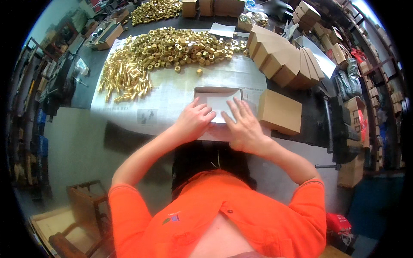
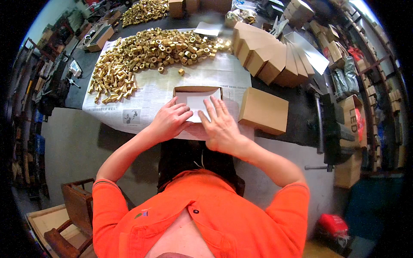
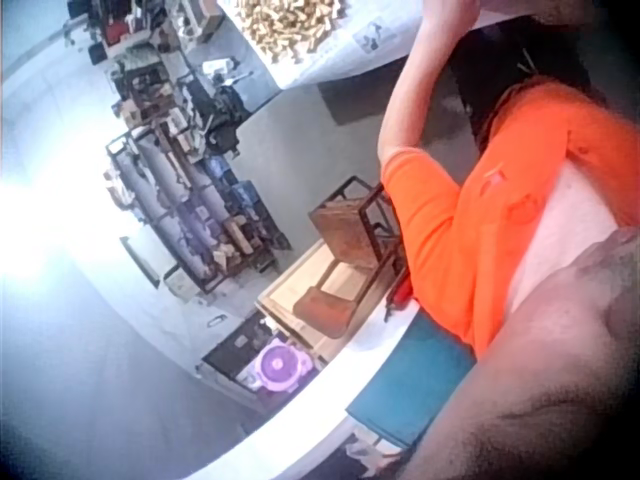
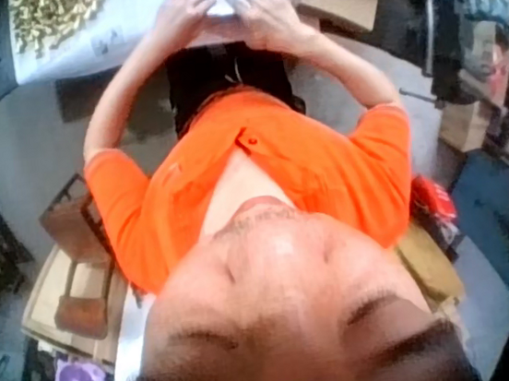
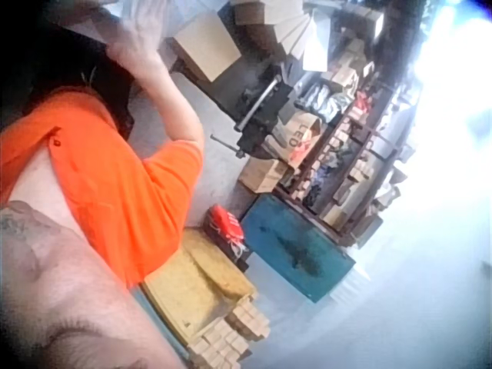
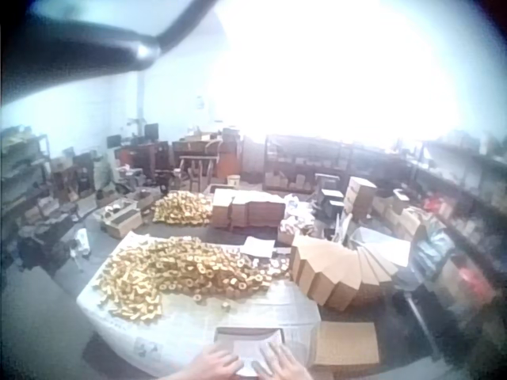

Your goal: The person picks small brass fittings from a large pile on a table and places them one by one into a small cardboard box. The person repeats this action continuously, filling the box with the fittings.

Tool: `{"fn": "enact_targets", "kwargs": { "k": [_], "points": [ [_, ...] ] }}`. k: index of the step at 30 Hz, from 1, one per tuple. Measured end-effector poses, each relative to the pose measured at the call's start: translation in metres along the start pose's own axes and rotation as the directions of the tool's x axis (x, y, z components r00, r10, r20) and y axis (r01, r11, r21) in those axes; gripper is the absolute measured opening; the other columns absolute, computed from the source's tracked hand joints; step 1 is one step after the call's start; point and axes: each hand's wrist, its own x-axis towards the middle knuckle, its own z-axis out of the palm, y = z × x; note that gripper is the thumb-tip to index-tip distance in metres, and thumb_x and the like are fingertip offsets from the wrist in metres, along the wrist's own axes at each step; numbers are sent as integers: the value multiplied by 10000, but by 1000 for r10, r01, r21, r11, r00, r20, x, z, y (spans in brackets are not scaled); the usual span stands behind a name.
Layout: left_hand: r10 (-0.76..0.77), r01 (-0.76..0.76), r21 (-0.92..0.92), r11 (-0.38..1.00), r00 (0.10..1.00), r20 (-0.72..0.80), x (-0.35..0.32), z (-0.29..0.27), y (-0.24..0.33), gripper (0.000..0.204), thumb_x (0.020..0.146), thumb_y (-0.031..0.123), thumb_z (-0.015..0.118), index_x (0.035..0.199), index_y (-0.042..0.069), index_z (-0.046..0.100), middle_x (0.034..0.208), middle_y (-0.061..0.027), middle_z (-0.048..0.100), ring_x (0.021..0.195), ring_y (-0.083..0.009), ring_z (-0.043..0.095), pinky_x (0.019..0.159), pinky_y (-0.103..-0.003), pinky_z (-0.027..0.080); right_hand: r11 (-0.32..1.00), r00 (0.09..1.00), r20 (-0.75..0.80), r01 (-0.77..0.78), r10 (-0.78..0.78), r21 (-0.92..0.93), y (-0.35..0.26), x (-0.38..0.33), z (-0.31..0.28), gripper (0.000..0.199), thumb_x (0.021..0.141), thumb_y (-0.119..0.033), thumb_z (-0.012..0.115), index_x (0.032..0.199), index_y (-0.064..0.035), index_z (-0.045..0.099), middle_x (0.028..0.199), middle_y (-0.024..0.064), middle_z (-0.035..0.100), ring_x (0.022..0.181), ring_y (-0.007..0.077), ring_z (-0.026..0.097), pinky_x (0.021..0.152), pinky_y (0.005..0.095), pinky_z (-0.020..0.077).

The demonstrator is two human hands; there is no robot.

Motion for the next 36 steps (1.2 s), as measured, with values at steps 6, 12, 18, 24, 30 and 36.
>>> {"fn": "enact_targets", "kwargs": {
  "k": [6, 12, 18, 24, 30, 36],
  "points": [
    [-2, -1, 68, 998, 999, 39, -19, 6, -7, 413, 831, 400, 601, 1031, 39, 614, 1085, -115, 620, 1135, -272, 535, 1057, -567, 258, 986, 974, 186, -145, 128, 77, -18, 15, 19, 807, 610, -149, 660, 1367, -92, 385, 1386, 339, 276, 1266, 571, 248, 1049, 585, 230],
    [15, -23, 159, 987, 998, 56, -20, 5, -21, 442, 802, 426, 622, 1018, 41, 620, 1078, -107, 621, 1158, -268, 521, 1074, -582, 216, 966, 902, 384, -247, 200, 77, -28, 38, 15, 807, 623, -198, 669, 1380, -157, 395, 1418, 308, 248, 1286, 561, 218, 1025, 610, 248],
    [32, -27, 110, 994, 999, -38, -28, -3, -24, 360, 790, 366, 652, 981, 62, 623, 1065, -96, 619, 1163, -266, 519, 1079, -563, 229, 998, 957, 289, -31, 14, 53, -13, 47, 29, 771, 657, -308, 635, 1379, -161, 408, 1449, 251, 256, 1339, 492, 191, 1022, 649, 204],
    [53, -48, 98, 994, 997, -57, -33, -4, -27, 307, 785, 330, 662, 930, 63, 618, 1064, -79, 616, 1161, -268, 521, 1073, -552, 252, 972, 944, 281, -209, 173, 103, -17, 64, 38, 745, 739, -373, 592, 1411, -162, 349, 1471, 223, 240, 1355, 478, 159, 1026, 659, 184],
    [70, -62, 76, 995, 992, -106, -34, -2, -28, 279, 772, 308, 674, 894, 63, 619, 1044, -78, 623, 1157, -267, 523, 1066, -540, 276, 999, 989, 148, 24, -31, 49, -23, 50, 37, 753, 721, -321, 601, 1367, -12, 369, 1454, 216, 279, 1380, 359, 201, 1072, 587, 189],
    [98, -91, 54, 994, 984, -150, -36, 2, -30, 231, 766, 276, 679, 837, 63, 625, 1029, -74, 626, 1145, -265, 530, 1058, -526, 303, 991, 980, 184, 45, -69, 128, -15, 63, 41, 726, 708, -253, 620, 1310, 80, 389, 1419, 242, 320, 1357, 334, 260, 1082, 497, 243]
  ]
}}
